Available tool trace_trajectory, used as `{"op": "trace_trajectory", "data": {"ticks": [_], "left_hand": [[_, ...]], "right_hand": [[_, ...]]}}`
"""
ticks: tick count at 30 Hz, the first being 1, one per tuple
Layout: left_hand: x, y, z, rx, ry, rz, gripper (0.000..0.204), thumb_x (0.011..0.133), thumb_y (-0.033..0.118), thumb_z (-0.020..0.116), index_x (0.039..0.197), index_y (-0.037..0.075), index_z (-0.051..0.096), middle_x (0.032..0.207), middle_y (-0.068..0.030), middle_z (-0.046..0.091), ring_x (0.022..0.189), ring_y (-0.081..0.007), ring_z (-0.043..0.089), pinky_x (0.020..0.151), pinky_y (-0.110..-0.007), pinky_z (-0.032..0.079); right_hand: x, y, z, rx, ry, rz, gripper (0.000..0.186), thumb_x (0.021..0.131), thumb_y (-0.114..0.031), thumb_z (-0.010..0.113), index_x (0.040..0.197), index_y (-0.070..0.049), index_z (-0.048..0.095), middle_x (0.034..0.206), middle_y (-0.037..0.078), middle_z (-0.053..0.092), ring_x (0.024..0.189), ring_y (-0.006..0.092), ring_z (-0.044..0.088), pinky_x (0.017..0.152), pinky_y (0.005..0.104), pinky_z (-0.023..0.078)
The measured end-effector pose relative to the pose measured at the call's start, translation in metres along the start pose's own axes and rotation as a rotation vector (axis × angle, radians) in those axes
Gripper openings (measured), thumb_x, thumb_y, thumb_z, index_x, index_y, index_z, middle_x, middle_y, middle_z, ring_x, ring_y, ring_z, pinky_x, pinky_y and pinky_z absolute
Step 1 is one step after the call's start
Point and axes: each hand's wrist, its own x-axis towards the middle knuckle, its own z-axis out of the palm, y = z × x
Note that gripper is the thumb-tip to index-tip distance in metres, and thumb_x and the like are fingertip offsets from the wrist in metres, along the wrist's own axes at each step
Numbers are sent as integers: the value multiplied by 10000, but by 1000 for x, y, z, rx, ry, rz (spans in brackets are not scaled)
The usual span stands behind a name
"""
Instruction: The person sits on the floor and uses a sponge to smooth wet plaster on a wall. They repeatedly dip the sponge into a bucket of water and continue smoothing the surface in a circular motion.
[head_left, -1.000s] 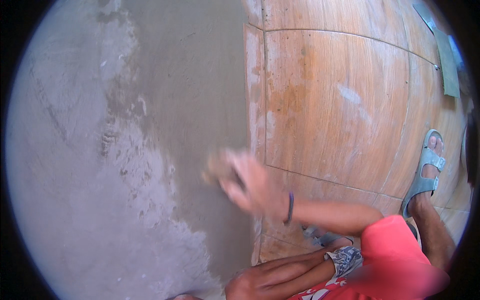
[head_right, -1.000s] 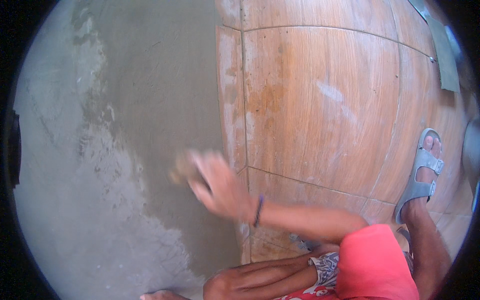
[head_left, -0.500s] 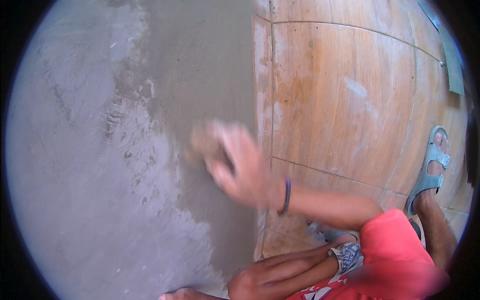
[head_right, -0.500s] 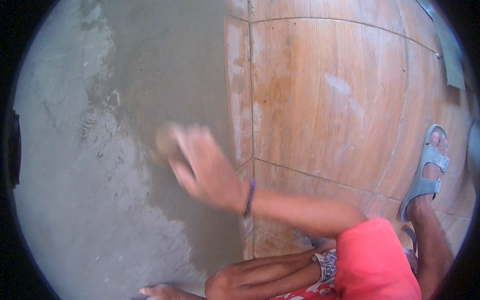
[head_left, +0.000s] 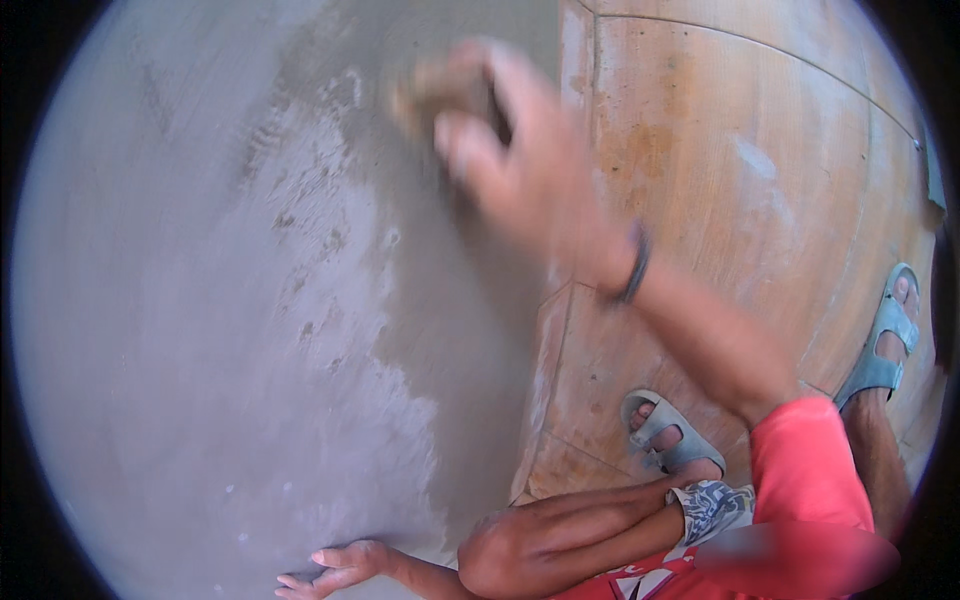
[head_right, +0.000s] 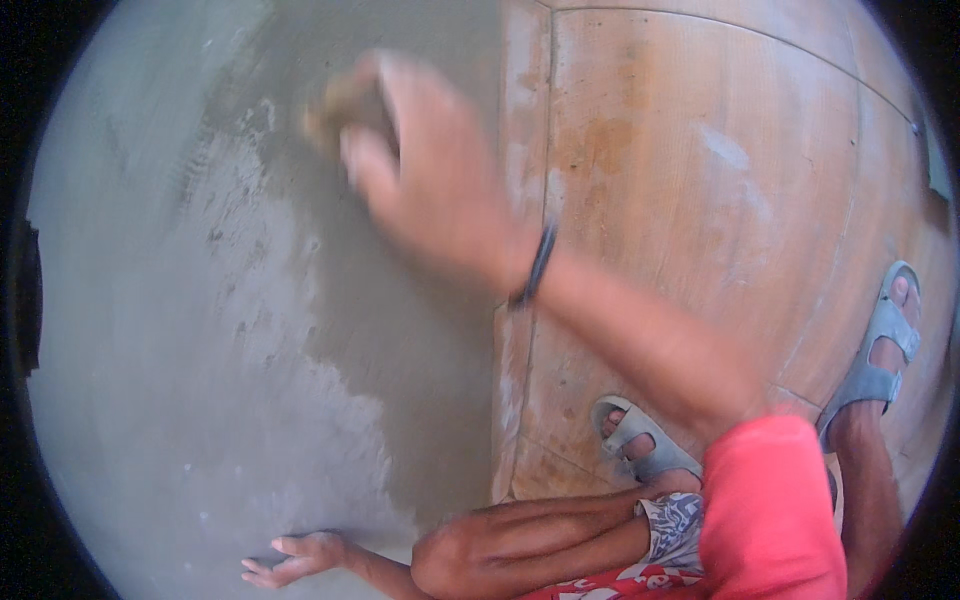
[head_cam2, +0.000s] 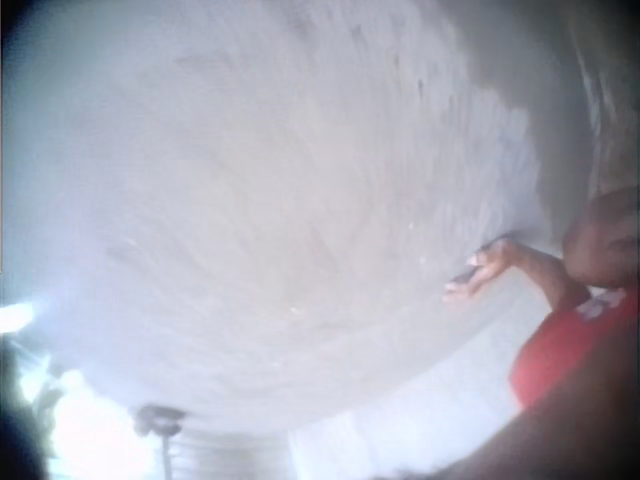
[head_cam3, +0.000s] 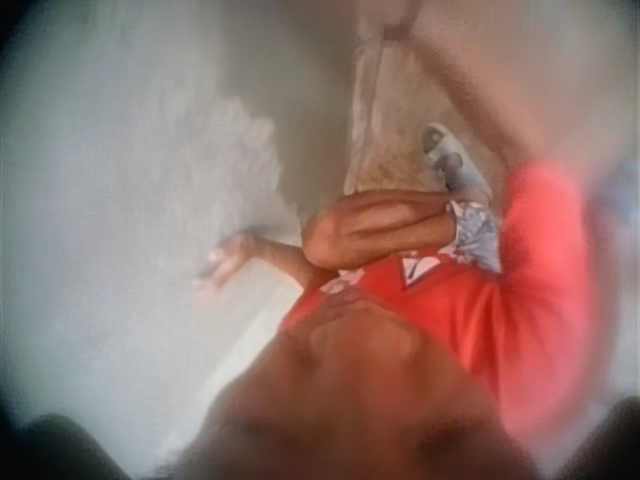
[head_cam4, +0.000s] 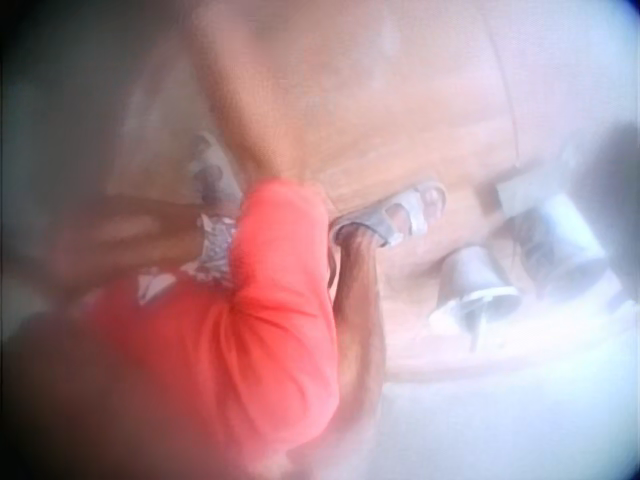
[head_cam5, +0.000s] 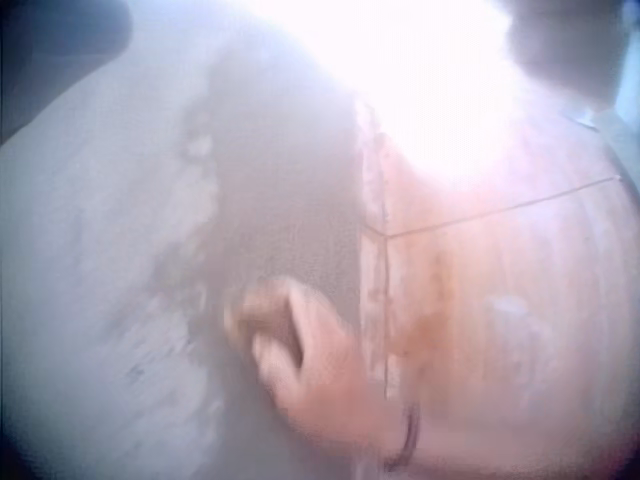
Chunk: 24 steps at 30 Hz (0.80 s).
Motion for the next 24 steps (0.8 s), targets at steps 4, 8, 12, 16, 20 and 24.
{"op": "trace_trajectory", "data": {"ticks": [4, 8, 12, 16, 20, 24], "left_hand": [[1, -14, -10, 45, -23, 15, 596, 975, 340, 508, 1453, -3, 413, 1537, -225, 271, 1442, -376, 252, 1164, -552, 230], [-4, -9, -6, 55, -52, 27, 623, 992, 369, 470, 1464, -26, 375, 1563, -226, 254, 1455, -370, 248, 1175, -547, 229], [-1, -9, -10, 45, -43, 3, 626, 987, 377, 478, 1460, -22, 377, 1561, -229, 252, 1454, -374, 246, 1171, -551, 232], [2, 1, -10, 24, -35, -38, 630, 986, 391, 484, 1444, -28, 375, 1563, -229, 250, 1465, -381, 227, 1167, -552, 240], [-5, -5, -6, -26, -32, -33, 608, 976, 364, 523, 1444, -8, 417, 1548, -229, 260, 1455, -396, 226, 1168, -567, 217], [-5, -7, -9, 31, -52, -16, 607, 990, 397, 492, 1430, -10, 392, 1561, -223, 264, 1465, -408, 219, 1151, -586, 251]], "right_hand": [[-199, -44, 30, 75, -590, 67, 643, 795, -110, 675, 1384, 29, 455, 1088, 248, 518, 1044, 399, 520, 921, 454, 468], [-187, -30, -6, 4, -573, 2, 628, 782, -124, 701, 1353, 34, 493, 1075, 219, 566, 997, 380, 553, 904, 452, 488], [-29, -28, -23, -25, 21, 71, 490, 858, -155, 653, 1293, 32, 527, 1264, 287, 573, 1131, 430, 586, 899, 466, 492], [-31, -41, 16, 173, -122, 66, 493, 847, -130, 641, 1285, 51, 507, 1213, 294, 553, 1100, 426, 562, 927, 472, 467], [-208, -62, 38, 27, -578, 3, 666, 741, -78, 684, 1363, 36, 473, 1124, 233, 538, 1048, 412, 529, 937, 478, 454], [-201, -37, -4, -64, -568, -61, 532, 838, -184, 697, 1313, 0, 546, 1231, 216, 586, 1111, 384, 555, 980, 458, 445]]}}
